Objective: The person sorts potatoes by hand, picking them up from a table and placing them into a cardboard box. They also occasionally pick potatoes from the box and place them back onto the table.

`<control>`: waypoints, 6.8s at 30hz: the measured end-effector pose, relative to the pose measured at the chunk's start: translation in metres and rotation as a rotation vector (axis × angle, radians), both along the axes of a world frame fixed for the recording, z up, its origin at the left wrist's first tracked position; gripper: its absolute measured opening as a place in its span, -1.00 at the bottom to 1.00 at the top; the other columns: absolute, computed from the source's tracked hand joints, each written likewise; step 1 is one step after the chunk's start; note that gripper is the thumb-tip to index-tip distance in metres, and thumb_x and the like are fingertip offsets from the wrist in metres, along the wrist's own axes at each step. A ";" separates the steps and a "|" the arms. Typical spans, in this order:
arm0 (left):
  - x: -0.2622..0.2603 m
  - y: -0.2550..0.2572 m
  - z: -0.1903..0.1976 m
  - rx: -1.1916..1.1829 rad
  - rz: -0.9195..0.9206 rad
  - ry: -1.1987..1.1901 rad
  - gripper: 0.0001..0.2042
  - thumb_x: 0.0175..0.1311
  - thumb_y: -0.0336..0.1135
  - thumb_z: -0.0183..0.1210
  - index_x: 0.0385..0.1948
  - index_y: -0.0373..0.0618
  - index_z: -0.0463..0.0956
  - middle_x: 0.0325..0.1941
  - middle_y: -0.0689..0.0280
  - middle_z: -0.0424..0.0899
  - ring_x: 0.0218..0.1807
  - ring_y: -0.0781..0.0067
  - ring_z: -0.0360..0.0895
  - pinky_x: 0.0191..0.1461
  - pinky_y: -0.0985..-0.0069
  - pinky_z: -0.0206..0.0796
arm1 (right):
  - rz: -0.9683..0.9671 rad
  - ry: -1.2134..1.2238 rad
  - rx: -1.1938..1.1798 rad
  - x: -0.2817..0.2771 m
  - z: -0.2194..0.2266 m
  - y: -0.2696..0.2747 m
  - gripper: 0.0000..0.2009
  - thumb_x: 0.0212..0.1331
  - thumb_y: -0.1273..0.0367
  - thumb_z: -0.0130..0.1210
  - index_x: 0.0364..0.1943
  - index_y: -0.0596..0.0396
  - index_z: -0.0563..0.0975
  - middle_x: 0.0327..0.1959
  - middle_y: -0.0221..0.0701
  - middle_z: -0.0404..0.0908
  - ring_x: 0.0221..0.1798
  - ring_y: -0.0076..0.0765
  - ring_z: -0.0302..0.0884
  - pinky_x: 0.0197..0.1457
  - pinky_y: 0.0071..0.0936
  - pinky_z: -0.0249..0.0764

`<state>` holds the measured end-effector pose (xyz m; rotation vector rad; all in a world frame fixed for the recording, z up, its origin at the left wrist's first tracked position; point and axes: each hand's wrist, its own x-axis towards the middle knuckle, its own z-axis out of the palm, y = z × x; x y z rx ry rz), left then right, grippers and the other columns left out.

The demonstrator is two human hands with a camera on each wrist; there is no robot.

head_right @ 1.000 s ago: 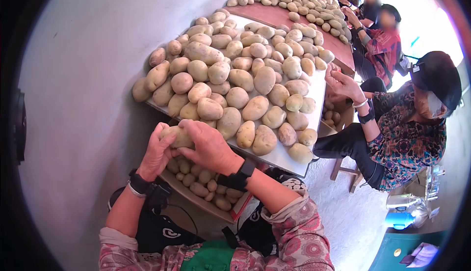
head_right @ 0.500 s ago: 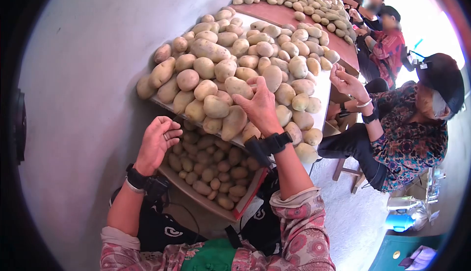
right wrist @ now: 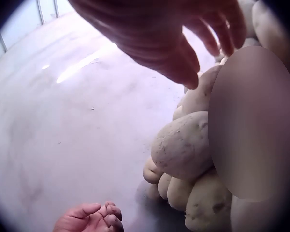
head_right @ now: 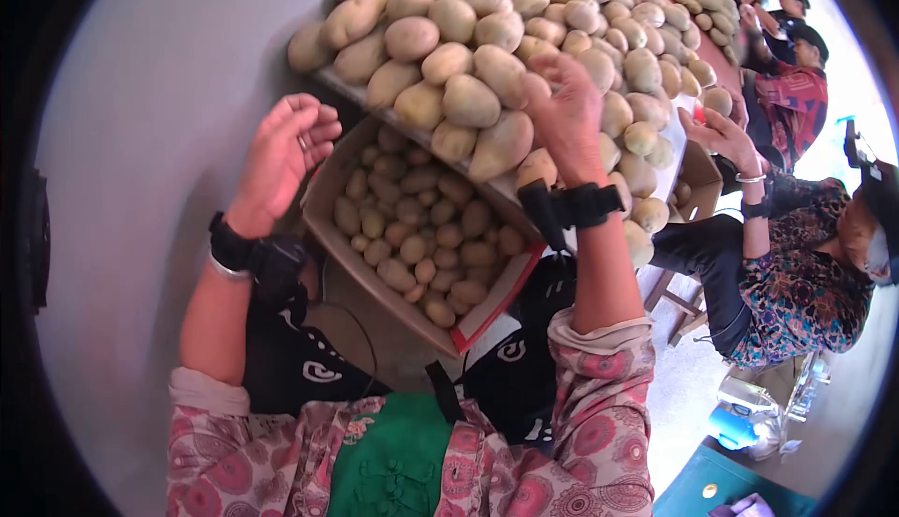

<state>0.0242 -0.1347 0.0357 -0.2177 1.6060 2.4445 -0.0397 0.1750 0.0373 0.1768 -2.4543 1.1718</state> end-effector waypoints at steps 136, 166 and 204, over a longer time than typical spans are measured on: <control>-0.003 -0.015 0.032 -0.024 0.114 0.095 -0.91 0.21 -0.39 0.00 -0.26 -0.02 0.36 -0.26 0.43 0.49 -0.21 0.62 0.44 -0.17 0.63 0.27 | 0.265 -0.108 0.793 -0.006 -0.238 -0.172 -0.39 -0.20 0.28 0.14 0.04 0.29 0.34 0.12 0.09 0.24 0.27 0.20 0.03 0.32 -0.20 0.06; 0.041 0.056 -0.019 0.226 -0.357 0.188 -0.35 0.24 0.19 -0.19 0.24 -0.06 0.03 0.23 0.19 0.21 0.24 0.27 0.24 0.24 0.33 0.19 | 0.591 0.215 -0.054 0.095 0.042 -0.068 -0.50 0.04 0.28 0.11 0.07 0.15 0.27 0.16 -0.01 0.14 0.17 0.12 0.20 0.21 -0.20 0.22; -0.009 0.005 0.007 0.556 0.084 -0.066 -0.66 0.19 -0.22 0.14 -0.05 -0.15 0.37 -0.20 0.21 0.54 -0.28 0.36 0.51 -0.43 0.59 0.38 | 0.310 -0.084 -1.520 0.046 0.080 0.086 -0.70 0.19 0.21 -0.03 -0.07 0.03 0.39 -0.24 -0.40 0.49 -0.36 -0.41 0.43 -0.42 -0.59 0.36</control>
